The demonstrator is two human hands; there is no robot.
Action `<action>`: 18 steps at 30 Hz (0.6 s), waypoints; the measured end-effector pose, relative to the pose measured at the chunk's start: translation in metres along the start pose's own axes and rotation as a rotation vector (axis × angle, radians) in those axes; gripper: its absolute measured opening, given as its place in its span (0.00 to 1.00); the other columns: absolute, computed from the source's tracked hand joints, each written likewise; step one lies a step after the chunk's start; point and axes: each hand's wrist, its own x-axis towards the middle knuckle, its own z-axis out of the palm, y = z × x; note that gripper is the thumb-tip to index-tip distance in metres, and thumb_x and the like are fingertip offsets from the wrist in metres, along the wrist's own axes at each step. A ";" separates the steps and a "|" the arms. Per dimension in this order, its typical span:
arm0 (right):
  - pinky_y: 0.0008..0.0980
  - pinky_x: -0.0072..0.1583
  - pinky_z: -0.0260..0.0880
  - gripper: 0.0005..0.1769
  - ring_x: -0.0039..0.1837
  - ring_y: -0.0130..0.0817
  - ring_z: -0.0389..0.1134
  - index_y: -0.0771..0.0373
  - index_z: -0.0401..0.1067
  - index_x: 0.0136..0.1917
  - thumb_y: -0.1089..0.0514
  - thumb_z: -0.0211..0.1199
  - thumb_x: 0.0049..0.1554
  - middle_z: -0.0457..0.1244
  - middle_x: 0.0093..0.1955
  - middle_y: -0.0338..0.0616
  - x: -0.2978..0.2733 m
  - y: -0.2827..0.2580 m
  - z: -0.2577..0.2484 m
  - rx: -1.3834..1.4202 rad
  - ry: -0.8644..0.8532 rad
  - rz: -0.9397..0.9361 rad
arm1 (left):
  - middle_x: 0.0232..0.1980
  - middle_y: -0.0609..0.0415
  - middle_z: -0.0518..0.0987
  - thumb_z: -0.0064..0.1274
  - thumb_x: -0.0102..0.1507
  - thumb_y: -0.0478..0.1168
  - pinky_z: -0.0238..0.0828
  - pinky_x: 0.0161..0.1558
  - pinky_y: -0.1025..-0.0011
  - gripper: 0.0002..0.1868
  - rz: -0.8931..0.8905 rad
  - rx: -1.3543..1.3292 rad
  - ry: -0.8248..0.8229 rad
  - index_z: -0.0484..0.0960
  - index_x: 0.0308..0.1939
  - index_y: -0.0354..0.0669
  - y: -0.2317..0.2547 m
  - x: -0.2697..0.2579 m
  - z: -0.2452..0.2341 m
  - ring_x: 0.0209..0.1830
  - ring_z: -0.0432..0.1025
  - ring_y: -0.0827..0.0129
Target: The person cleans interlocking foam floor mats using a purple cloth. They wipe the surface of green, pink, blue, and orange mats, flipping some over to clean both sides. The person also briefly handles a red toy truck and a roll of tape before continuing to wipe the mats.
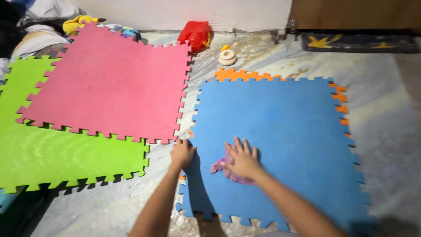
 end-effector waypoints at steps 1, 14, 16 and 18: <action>0.69 0.68 0.45 0.42 0.77 0.64 0.48 0.52 0.59 0.76 0.36 0.60 0.53 0.48 0.78 0.63 -0.006 -0.015 0.025 -0.076 0.187 0.028 | 0.59 0.44 0.72 0.61 0.56 0.57 0.65 0.54 0.45 0.32 -0.019 -0.024 0.011 0.74 0.58 0.45 0.005 -0.009 -0.006 0.59 0.67 0.47; 0.58 0.74 0.52 0.21 0.64 0.42 0.67 0.50 0.79 0.44 0.71 0.52 0.47 0.70 0.54 0.37 0.053 0.089 0.070 0.377 0.403 -0.190 | 0.65 0.52 0.71 0.46 0.67 0.46 0.47 0.65 0.49 0.26 0.291 -0.004 0.349 0.72 0.70 0.53 0.016 -0.049 -0.031 0.66 0.61 0.58; 0.74 0.75 0.41 0.15 0.69 0.51 0.64 0.48 0.77 0.44 0.68 0.56 0.54 0.69 0.55 0.40 0.076 0.206 0.032 0.082 0.660 0.053 | 0.67 0.53 0.71 0.46 0.66 0.47 0.44 0.67 0.49 0.25 0.276 0.044 0.323 0.73 0.68 0.56 0.020 -0.050 -0.033 0.69 0.59 0.58; 0.76 0.67 0.39 0.25 0.77 0.66 0.52 0.59 0.72 0.69 0.60 0.55 0.59 0.61 0.75 0.55 0.090 0.296 0.006 -0.301 0.583 0.244 | 0.70 0.51 0.69 0.45 0.67 0.47 0.42 0.68 0.49 0.25 0.324 0.045 0.278 0.71 0.70 0.54 0.024 -0.047 -0.035 0.72 0.58 0.58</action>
